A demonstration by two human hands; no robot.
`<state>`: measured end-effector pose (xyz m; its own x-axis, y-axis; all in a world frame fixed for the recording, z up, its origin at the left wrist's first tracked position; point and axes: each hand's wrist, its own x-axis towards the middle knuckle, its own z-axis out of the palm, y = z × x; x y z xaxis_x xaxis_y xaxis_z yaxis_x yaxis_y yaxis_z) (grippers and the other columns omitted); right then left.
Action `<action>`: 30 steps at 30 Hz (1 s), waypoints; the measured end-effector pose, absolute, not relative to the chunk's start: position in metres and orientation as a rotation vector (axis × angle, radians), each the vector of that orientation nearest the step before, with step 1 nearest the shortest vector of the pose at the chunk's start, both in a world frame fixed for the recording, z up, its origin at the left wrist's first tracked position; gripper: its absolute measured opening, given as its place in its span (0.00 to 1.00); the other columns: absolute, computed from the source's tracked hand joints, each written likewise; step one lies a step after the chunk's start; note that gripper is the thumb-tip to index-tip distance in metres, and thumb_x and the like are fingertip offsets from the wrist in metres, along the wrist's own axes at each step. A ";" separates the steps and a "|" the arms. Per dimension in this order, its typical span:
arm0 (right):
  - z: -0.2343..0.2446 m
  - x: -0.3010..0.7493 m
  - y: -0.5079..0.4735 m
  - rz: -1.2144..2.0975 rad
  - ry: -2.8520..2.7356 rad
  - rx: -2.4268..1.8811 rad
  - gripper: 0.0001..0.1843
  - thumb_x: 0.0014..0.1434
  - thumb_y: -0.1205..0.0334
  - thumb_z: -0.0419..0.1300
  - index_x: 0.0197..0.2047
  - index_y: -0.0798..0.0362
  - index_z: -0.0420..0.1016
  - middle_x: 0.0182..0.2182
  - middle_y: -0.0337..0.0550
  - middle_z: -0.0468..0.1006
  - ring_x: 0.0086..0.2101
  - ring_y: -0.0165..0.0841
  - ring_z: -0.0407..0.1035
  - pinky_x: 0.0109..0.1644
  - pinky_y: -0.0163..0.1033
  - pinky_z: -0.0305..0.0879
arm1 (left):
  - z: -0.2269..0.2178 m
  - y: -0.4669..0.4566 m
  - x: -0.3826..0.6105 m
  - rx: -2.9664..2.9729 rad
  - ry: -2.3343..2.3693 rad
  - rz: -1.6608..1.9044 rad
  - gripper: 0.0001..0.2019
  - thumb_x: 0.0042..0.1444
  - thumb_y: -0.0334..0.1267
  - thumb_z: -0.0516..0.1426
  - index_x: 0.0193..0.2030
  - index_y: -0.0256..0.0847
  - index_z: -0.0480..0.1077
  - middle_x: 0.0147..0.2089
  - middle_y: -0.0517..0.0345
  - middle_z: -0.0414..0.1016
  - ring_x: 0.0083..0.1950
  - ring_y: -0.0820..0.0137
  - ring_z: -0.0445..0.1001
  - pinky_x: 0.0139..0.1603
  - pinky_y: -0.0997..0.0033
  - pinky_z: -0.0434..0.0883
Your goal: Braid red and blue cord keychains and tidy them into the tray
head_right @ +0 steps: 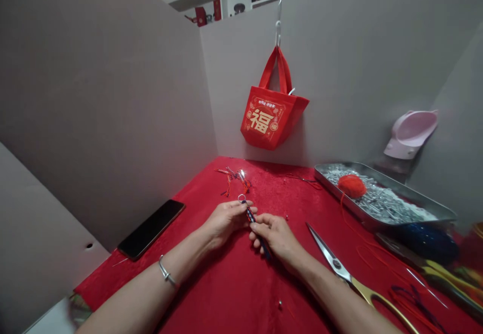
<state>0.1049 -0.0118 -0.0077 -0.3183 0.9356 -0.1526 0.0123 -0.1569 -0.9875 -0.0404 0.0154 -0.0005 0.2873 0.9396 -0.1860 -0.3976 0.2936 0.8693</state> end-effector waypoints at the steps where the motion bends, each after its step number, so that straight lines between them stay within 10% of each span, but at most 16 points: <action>1: -0.009 0.105 -0.012 1.570 -1.361 -1.153 0.15 0.46 0.52 0.60 0.29 0.55 0.66 0.19 0.36 0.72 0.17 0.25 0.64 0.19 0.30 0.57 | -0.001 0.015 -0.039 0.824 0.815 1.059 0.12 0.46 0.35 0.61 0.37 0.31 0.69 0.37 0.45 0.76 0.32 0.70 0.74 0.38 0.69 0.68; 30: -0.017 0.100 -0.014 1.423 -1.589 -1.203 0.13 0.49 0.52 0.55 0.23 0.54 0.64 0.17 0.36 0.69 0.17 0.25 0.61 0.19 0.31 0.55 | 0.006 0.022 -0.046 0.746 0.916 1.224 0.10 0.49 0.26 0.50 0.38 0.31 0.67 0.37 0.42 0.76 0.35 0.66 0.76 0.39 0.67 0.70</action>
<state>0.0996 -0.0140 -0.0170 -0.3427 0.9351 -0.0903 0.1929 -0.0241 -0.9809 -0.0459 0.0223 0.0063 0.0872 0.9803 -0.1771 -0.4471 0.1974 0.8724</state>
